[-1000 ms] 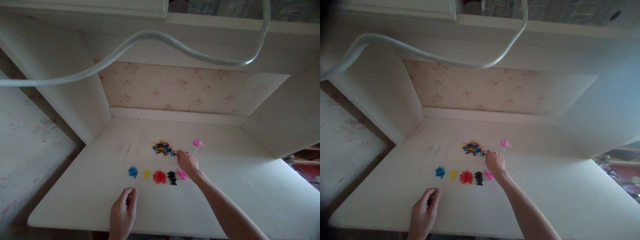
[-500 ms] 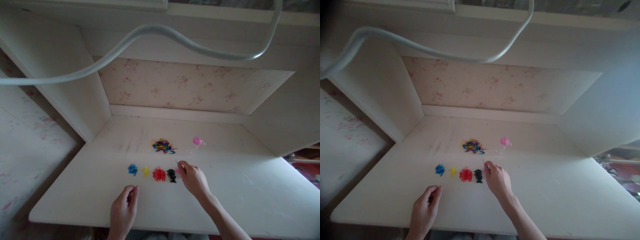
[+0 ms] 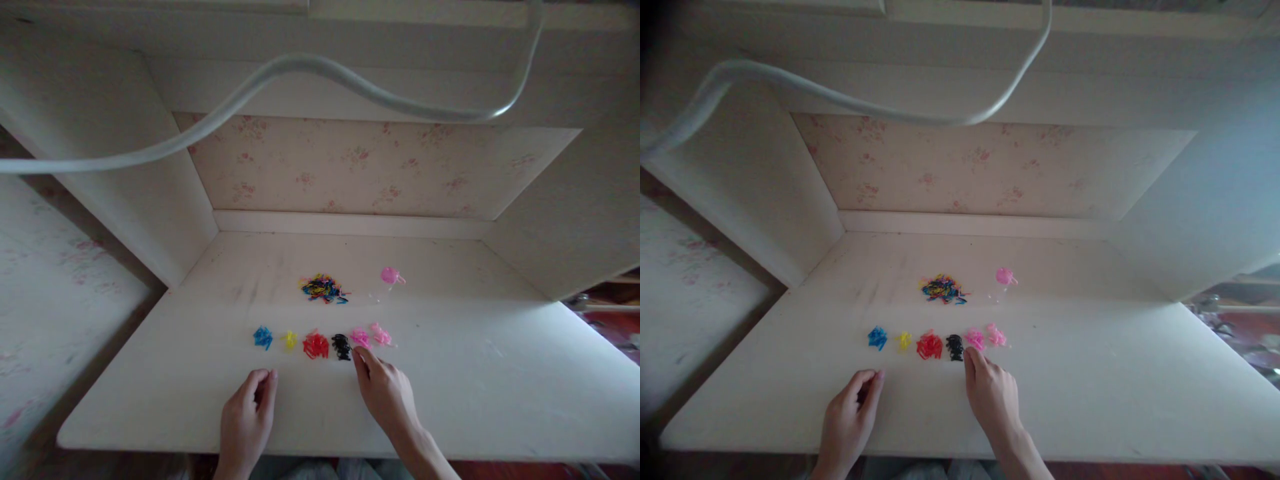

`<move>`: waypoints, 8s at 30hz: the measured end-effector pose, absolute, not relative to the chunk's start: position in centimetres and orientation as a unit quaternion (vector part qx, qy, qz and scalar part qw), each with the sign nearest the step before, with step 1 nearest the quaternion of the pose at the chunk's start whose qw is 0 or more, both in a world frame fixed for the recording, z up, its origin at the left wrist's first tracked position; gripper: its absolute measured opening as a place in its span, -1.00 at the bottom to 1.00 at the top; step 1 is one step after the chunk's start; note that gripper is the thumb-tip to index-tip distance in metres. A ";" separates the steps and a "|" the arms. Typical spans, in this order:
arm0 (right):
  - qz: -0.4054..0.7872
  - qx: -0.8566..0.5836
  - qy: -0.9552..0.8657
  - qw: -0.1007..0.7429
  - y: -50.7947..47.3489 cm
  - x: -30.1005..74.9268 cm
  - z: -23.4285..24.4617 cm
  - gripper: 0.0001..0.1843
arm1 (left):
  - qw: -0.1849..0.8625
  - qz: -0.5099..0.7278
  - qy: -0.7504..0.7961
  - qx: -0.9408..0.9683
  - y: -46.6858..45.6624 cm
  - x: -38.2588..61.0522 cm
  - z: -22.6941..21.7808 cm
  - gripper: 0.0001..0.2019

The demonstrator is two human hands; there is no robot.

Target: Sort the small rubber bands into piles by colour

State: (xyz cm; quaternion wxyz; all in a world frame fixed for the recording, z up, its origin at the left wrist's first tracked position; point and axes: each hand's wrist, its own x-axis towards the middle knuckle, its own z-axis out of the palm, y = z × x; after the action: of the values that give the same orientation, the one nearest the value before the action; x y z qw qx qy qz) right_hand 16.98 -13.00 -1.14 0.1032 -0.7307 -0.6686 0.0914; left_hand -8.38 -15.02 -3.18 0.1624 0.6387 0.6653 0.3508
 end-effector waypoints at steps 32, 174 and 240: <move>0.195 -0.769 -0.522 0.314 -14.7 26.7 -3.2 -0.49 | 0.208 0.310 0.638 0.674 -13.0 -5.3 0.2 -0.69; 0.191 -0.645 -0.687 0.275 -11.3 15.9 2.1 -0.58 | 0.188 0.348 0.649 0.650 -13.7 -11.2 -3.1 -0.74; 0.228 -0.705 -0.601 0.300 -15.3 25.5 -2.8 -0.52 | 0.010 0.208 0.577 0.790 -11.2 3.5 1.0 -0.76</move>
State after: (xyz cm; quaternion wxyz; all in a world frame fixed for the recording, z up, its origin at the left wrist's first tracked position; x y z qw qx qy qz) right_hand 25.46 -15.26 -2.79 0.3001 -0.7049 -0.6011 0.2277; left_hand 3.51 -11.24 1.04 0.0099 0.7901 0.5766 0.2077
